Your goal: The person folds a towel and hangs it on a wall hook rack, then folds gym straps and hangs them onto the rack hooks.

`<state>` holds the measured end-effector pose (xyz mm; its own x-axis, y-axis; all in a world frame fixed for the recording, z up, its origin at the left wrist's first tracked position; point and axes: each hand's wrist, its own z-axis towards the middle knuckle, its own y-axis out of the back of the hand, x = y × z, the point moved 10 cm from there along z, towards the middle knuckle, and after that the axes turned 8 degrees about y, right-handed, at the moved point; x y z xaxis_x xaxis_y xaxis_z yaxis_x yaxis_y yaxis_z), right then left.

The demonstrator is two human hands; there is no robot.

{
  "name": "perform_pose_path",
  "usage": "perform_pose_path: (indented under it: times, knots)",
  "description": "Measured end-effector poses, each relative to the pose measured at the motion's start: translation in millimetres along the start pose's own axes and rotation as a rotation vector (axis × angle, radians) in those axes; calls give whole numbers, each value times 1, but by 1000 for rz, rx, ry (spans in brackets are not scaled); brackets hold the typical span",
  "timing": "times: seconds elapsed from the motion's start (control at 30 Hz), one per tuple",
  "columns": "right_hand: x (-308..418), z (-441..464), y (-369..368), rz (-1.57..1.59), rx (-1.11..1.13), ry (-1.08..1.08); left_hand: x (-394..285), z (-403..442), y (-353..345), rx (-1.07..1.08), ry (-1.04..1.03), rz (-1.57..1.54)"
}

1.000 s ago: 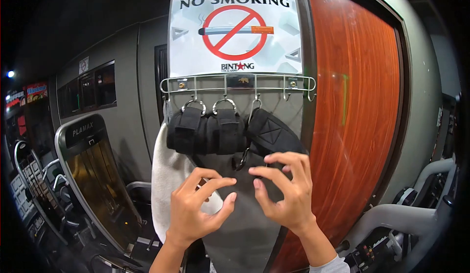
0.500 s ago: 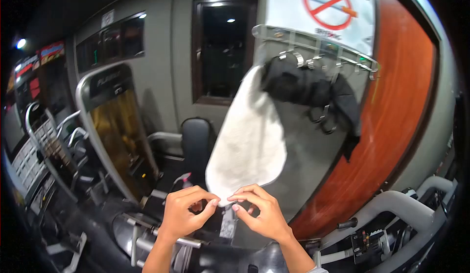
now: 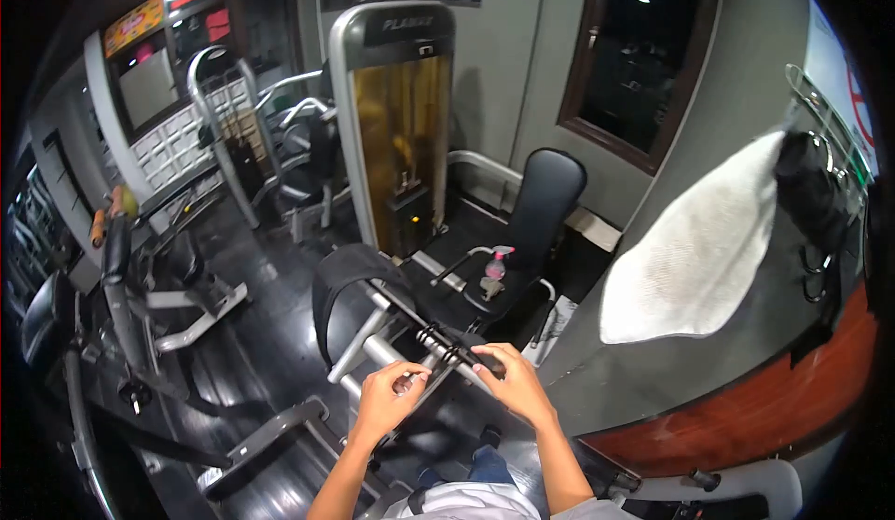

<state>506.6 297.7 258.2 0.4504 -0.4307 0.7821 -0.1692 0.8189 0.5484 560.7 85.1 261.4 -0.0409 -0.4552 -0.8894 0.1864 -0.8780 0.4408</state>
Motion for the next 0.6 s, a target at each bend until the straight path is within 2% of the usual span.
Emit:
perform_pose_path:
  times: [0.2,0.33,0.37,0.6]
  knots:
    - [-63,18,-49,-19,35,-83,56,-6,-4,-78,101,-43]
    - [-69,28,-57,-36,0,-16,80,12,-21,-104,121,-68]
    - [-75,29,-57,-15,16,-60,86,18,-26,-107,138,-83]
    - [-88,38,-65,139,81,-160,84,54,-40,-181,165,0]
